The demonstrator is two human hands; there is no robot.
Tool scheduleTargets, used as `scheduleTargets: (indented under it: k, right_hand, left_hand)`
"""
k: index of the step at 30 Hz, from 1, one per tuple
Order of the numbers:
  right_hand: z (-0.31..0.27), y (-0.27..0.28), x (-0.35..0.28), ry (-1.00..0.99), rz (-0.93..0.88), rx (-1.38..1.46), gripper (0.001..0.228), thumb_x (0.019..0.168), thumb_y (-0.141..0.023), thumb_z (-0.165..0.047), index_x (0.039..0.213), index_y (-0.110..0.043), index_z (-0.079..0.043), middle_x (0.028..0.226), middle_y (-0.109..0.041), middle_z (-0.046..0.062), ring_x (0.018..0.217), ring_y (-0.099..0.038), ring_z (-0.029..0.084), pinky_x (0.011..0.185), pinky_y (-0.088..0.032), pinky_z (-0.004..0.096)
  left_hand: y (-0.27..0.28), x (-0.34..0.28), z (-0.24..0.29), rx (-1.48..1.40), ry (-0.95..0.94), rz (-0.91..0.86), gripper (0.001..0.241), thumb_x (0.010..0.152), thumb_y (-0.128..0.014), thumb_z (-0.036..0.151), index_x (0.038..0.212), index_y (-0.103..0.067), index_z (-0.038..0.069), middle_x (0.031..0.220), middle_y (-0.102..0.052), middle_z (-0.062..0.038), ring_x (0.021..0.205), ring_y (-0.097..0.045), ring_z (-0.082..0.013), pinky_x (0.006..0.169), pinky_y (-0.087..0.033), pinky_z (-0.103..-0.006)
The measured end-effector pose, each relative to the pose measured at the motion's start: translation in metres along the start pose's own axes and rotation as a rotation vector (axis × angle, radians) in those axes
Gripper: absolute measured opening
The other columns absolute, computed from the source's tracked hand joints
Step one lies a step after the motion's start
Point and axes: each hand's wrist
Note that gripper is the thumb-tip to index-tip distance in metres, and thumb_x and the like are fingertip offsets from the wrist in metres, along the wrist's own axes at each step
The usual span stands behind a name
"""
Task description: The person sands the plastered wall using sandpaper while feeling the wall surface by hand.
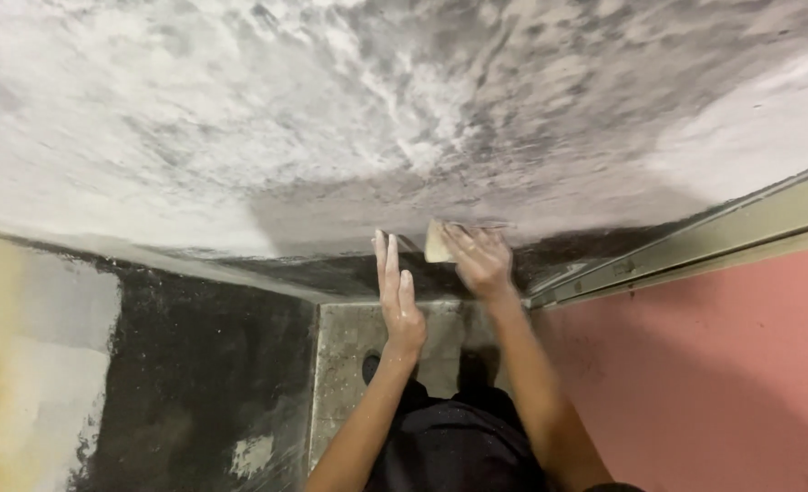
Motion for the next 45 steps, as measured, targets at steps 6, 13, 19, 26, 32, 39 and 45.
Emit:
scheduleTargets:
  k: [6, 13, 19, 26, 32, 39, 45]
  right_hand:
    - [0.033, 0.004, -0.008, 0.06, 0.046, 0.034, 0.029, 0.099, -0.056, -0.012, 0.117, -0.078, -0.004, 0.126, -0.073, 0.011, 0.126, -0.066, 0.027, 0.12, -0.041, 0.048]
    - [0.033, 0.03, -0.003, 0.032, 0.069, 0.026, 0.031, 0.092, -0.054, -0.007, 0.109, -0.078, 0.003, 0.119, -0.076, 0.018, 0.122, -0.068, 0.034, 0.117, -0.041, 0.05]
    - [0.068, 0.067, -0.016, -0.027, 0.131, -0.137, 0.032, 0.094, -0.053, -0.01, 0.103, -0.08, 0.004, 0.111, -0.077, 0.019, 0.115, -0.069, 0.034, 0.114, -0.044, 0.054]
    - [0.077, 0.082, -0.017, -0.07, 0.189, -0.16, 0.029, 0.095, -0.054, -0.006, 0.106, -0.079, 0.004, 0.115, -0.075, 0.02, 0.121, -0.066, 0.037, 0.116, -0.041, 0.056]
    - [0.086, 0.087, -0.022, -0.099, 0.22, -0.163, 0.027, 0.095, -0.055, -0.003, 0.108, -0.078, 0.004, 0.119, -0.073, 0.021, 0.126, -0.063, 0.039, 0.118, -0.039, 0.057]
    - [0.103, 0.1, -0.004, -0.119, 0.287, -0.184, 0.026, 0.096, -0.056, 0.001, 0.11, -0.077, 0.003, 0.123, -0.072, 0.023, 0.131, -0.06, 0.042, 0.12, -0.037, 0.059]
    - [0.099, 0.14, 0.088, -0.196, 0.645, -0.222, 0.029, 0.1, -0.054, -0.002, 0.123, -0.07, 0.01, 0.133, -0.064, 0.031, 0.138, -0.051, 0.048, 0.121, -0.036, 0.061]
  left_hand:
    - [0.006, -0.006, -0.002, 0.054, 0.023, 0.021, 0.053, 0.112, -0.031, 0.022, 0.159, -0.035, -0.002, 0.172, -0.02, -0.02, 0.162, -0.018, -0.0341, 0.131, -0.017, -0.047]
    - [-0.008, -0.01, 0.006, 0.029, 0.045, -0.034, 0.054, 0.111, -0.032, 0.022, 0.159, -0.035, -0.002, 0.172, -0.021, -0.02, 0.162, -0.019, -0.034, 0.131, -0.017, -0.047]
    - [-0.012, -0.01, 0.01, 0.017, 0.054, 0.045, 0.055, 0.111, -0.032, 0.024, 0.159, -0.036, -0.001, 0.172, -0.026, -0.019, 0.162, -0.021, -0.0331, 0.132, -0.018, -0.0467]
    - [-0.036, -0.008, 0.019, -0.012, -0.016, 0.011, 0.055, 0.112, -0.031, 0.026, 0.16, -0.035, -0.001, 0.173, -0.022, -0.019, 0.163, -0.018, -0.0335, 0.133, -0.017, -0.0478]
    - [-0.049, -0.016, 0.013, -0.054, 0.03, 0.003, 0.055, 0.112, -0.031, 0.026, 0.159, -0.035, -0.001, 0.172, -0.023, -0.018, 0.162, -0.02, -0.033, 0.132, -0.018, -0.0477]
    - [-0.062, -0.014, 0.024, -0.082, 0.028, -0.008, 0.054, 0.11, -0.033, 0.022, 0.158, -0.037, -0.001, 0.172, -0.025, -0.019, 0.161, -0.022, -0.0327, 0.131, -0.018, -0.0474]
    - [-0.07, -0.013, 0.041, -0.072, 0.008, 0.029, 0.054, 0.111, -0.031, 0.024, 0.158, -0.037, -0.001, 0.172, -0.024, -0.018, 0.161, -0.021, -0.034, 0.13, -0.017, -0.0487]
Point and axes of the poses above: each hand's wrist, its own x-axis towards the middle knuckle, its own y-axis out of the back of the hand, z = x × y
